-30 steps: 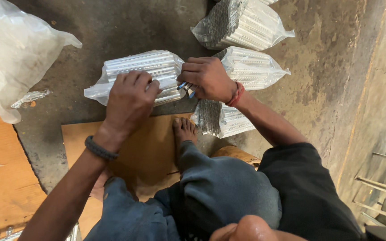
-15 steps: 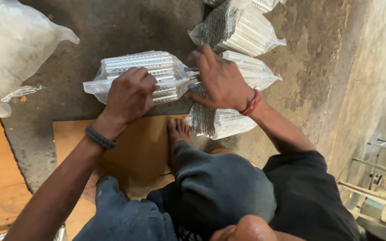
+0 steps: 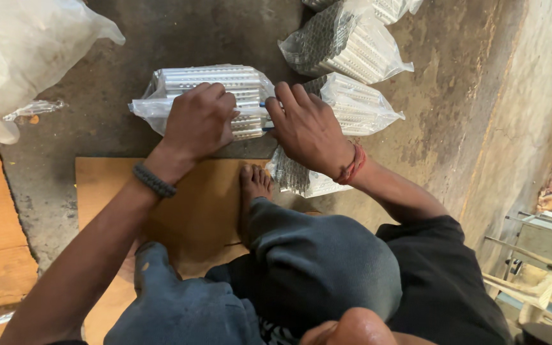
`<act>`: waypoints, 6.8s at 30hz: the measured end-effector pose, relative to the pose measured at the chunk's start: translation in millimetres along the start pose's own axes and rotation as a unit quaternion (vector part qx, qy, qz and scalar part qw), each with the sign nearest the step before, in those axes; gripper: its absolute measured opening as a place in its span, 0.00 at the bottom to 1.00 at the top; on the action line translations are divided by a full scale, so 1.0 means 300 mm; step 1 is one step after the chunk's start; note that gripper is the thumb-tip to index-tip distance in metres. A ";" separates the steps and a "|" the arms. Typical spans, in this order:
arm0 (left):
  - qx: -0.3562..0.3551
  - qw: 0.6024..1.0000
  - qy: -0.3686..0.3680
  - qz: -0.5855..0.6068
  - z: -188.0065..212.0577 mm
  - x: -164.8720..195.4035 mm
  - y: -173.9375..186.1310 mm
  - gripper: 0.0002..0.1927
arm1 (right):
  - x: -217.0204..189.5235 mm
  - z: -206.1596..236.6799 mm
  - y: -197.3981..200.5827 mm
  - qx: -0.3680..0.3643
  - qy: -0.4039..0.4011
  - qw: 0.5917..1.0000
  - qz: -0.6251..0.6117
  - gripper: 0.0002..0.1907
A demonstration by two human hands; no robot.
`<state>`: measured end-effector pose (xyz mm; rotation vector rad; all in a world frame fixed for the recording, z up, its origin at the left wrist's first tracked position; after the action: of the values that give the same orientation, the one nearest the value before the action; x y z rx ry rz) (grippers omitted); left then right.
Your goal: The person sits on the floor and packs metal rods into plastic bags. They open a bag, insert a bundle of rods, and seal it with a blue clip. This process is repeated for several bundles, with finished packages placed in a row on the floor.
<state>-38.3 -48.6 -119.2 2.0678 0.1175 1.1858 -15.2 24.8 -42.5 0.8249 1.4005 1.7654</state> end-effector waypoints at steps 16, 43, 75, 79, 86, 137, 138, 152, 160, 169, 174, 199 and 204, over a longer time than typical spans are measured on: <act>0.006 1.000 0.009 -0.005 0.007 -0.017 -0.004 0.04 | -0.040 -0.013 -0.034 -0.005 -0.012 1.000 0.002 0.16; 0.010 0.999 0.022 0.034 0.013 -0.042 0.005 0.04 | -0.043 -0.042 -0.067 0.001 0.009 1.000 0.005 0.20; -0.064 0.992 -0.030 -0.103 0.034 -0.018 0.070 0.09 | -0.051 -0.053 -0.028 0.062 0.115 0.991 -0.019 0.19; -0.092 0.979 0.004 -0.181 0.058 -0.025 0.088 0.09 | -0.078 -0.075 -0.044 0.033 0.122 0.992 -0.030 0.18; -0.079 0.986 -0.026 -0.141 0.065 -0.049 0.084 0.02 | -0.111 -0.107 -0.037 0.026 0.145 0.989 0.010 0.18; -0.021 0.993 0.094 0.062 0.169 -0.195 0.206 0.01 | -0.240 -0.221 -0.082 0.009 0.214 0.975 -0.052 0.12; -0.032 0.993 0.100 0.061 0.167 -0.200 0.201 0.02 | -0.238 -0.224 -0.086 0.015 0.206 0.977 -0.061 0.12; 0.087 0.963 0.084 0.239 0.204 -0.205 0.334 0.14 | -0.297 -0.284 -0.029 0.012 0.192 0.973 -0.126 0.19; 0.089 0.981 0.058 0.163 0.196 -0.161 0.384 0.16 | -0.323 -0.301 -0.045 0.031 0.228 0.965 -0.121 0.14; 0.070 0.982 0.135 0.108 0.206 -0.169 0.359 0.17 | -0.250 -0.268 -0.052 0.042 0.182 0.960 -0.208 0.12; 0.126 0.967 0.146 0.168 0.280 -0.207 0.280 0.45 | 0.105 -0.077 -0.016 0.136 -0.144 0.784 -0.588 0.16; -0.012 0.963 0.024 0.269 -0.213 -0.342 -0.467 0.16 | 0.366 0.125 -0.654 0.321 -0.479 0.285 -0.766 0.14; -0.008 0.945 -0.002 0.328 -0.402 -0.391 -0.534 0.20 | 0.497 0.035 -0.664 0.381 -0.507 0.277 -0.722 0.16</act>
<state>-156.2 85.4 -268.1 2.1579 -0.6296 1.5524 -56.1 185.1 -228.4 0.3975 1.0037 -0.9644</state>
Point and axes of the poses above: each hand's wrist, its own z-axis away from the middle knuckle, its own y-axis out of the back of the hand, x = y × z, the point moved 7 cm from there along -z, towards the middle knuckle
